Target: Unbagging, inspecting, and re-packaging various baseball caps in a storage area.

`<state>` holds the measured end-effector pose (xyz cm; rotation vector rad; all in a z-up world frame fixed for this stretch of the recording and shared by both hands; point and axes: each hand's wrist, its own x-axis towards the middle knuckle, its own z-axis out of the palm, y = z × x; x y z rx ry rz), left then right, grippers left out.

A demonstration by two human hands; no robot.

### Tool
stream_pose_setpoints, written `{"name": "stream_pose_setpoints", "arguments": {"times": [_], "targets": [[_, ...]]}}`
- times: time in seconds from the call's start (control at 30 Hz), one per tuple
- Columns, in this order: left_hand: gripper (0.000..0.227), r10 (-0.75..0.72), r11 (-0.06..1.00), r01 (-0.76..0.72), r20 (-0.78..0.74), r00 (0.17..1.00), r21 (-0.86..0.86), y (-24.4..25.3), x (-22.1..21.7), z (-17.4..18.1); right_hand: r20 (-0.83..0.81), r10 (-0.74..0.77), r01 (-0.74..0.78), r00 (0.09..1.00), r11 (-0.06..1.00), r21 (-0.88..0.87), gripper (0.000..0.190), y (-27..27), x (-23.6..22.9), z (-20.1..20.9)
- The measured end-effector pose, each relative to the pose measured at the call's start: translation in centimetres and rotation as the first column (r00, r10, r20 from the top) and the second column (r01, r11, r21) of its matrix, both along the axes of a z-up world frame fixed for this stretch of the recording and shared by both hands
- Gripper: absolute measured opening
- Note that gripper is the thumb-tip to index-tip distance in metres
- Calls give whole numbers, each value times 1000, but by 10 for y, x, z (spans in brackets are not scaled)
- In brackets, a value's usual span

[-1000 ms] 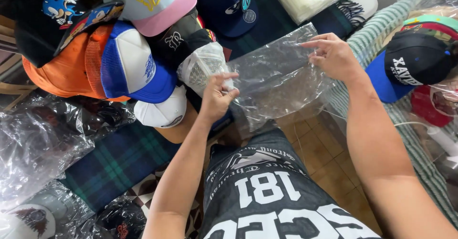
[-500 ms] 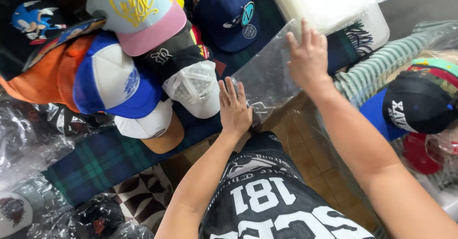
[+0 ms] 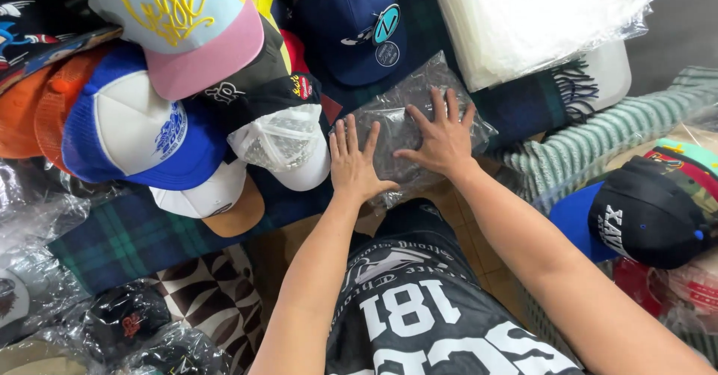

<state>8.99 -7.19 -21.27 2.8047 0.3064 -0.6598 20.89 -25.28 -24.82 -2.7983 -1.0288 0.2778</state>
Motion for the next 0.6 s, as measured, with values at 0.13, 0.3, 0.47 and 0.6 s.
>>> {"name": "stream_pose_setpoints", "arguments": {"times": [0.13,0.3,0.47,0.6], "targets": [[158,-5,999,7,-48,999,32,0,10,-7,195,78,-93,978,993,71,105,21,23,-1],[159,3,1000,-2,-144,990,10,1,17,-3,28,149,-150,988,988,23,116,28,35,-13],[156,11,1000,-17,-208,978,-24,4,25,12,29,144,-144,989,989,12,114,30,35,-12],[156,14,1000,-19,-238,971,-20,3,26,11,36,144,-144,989,990,-10,112,31,33,-13]]}}
